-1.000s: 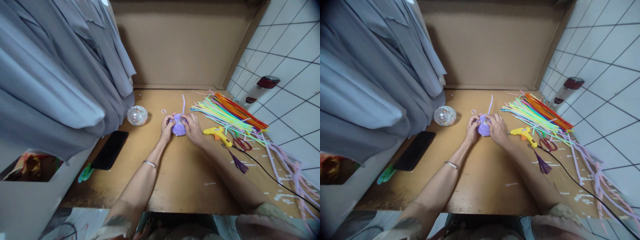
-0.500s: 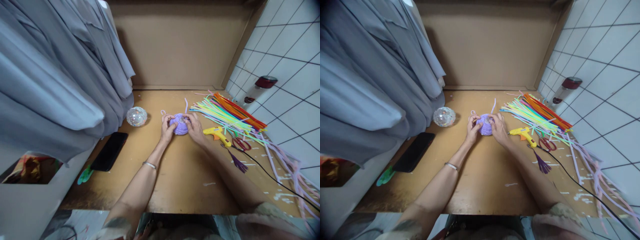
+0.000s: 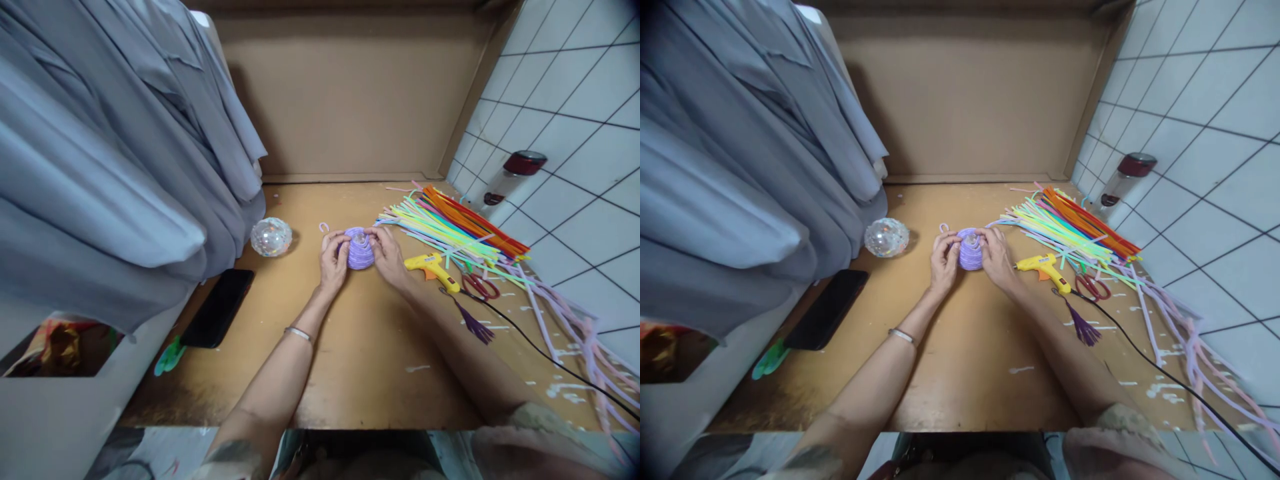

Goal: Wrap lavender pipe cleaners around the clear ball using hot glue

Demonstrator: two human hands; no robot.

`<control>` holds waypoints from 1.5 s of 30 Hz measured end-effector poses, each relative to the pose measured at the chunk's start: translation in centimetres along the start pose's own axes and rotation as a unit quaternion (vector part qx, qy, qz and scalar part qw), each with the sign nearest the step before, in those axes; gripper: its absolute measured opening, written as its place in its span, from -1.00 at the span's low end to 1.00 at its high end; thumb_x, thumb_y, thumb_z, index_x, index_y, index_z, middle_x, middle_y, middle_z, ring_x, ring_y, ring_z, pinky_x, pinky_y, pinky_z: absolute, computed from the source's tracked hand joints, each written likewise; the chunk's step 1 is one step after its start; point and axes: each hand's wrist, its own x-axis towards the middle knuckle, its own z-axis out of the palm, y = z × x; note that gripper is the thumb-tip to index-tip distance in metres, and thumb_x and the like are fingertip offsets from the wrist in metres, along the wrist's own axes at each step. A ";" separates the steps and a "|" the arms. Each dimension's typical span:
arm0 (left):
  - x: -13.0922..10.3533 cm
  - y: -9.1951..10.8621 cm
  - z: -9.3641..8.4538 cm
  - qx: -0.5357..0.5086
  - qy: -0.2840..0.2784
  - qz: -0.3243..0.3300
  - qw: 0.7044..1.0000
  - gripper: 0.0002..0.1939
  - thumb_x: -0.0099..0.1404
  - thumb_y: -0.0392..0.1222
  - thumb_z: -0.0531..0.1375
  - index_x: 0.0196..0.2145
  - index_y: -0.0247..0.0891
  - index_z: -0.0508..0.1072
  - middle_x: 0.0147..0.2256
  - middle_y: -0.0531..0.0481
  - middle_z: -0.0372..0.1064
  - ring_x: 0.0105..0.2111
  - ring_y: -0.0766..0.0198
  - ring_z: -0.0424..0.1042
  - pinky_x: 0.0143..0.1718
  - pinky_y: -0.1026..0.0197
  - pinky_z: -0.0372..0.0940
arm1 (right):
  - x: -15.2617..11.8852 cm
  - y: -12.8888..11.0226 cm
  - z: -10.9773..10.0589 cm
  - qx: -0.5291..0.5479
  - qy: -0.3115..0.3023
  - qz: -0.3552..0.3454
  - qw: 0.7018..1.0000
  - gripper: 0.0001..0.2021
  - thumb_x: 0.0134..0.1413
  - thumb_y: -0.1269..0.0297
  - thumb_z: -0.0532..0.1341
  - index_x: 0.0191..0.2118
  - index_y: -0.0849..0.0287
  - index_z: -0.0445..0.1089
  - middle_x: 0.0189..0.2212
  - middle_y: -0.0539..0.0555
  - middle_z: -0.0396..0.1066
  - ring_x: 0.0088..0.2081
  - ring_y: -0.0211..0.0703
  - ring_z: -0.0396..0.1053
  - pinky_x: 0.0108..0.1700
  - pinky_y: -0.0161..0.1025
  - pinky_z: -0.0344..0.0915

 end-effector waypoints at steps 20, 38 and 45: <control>-1.1 -1.4 0.3 0.257 -0.067 0.139 0.954 -0.33 0.14 0.12 0.40 0.09 -0.20 0.30 0.14 -0.26 0.27 0.19 -0.06 0.33 0.25 -0.17 0.25 | 0.0 0.1 0.1 0.019 -0.003 0.015 1.000 -0.70 0.32 0.17 -0.02 -0.04 0.10 0.40 -0.14 0.18 0.43 -0.08 0.03 0.38 0.03 -0.01 0.34; -1.1 -2.4 1.3 0.226 -0.038 0.104 0.968 -0.23 0.06 0.02 0.45 0.13 -0.18 0.23 0.15 -0.26 0.23 0.20 -0.06 0.33 0.23 -0.16 0.29 | -0.3 -1.2 0.3 0.011 -0.007 -0.014 1.000 -0.72 0.30 0.24 0.00 -0.03 0.11 0.40 -0.14 0.18 0.46 -0.08 0.02 0.39 0.05 0.00 0.35; -0.8 -2.3 1.5 0.188 -0.001 0.097 0.977 -0.27 0.03 -0.02 0.45 0.08 -0.22 0.27 0.08 -0.23 0.30 0.11 -0.01 0.40 0.19 -0.12 0.33 | -0.2 -1.1 0.2 0.037 -0.010 -0.023 0.999 -0.73 0.30 0.18 0.04 -0.02 0.07 0.39 -0.12 0.16 0.47 -0.07 0.01 0.40 0.05 0.02 0.35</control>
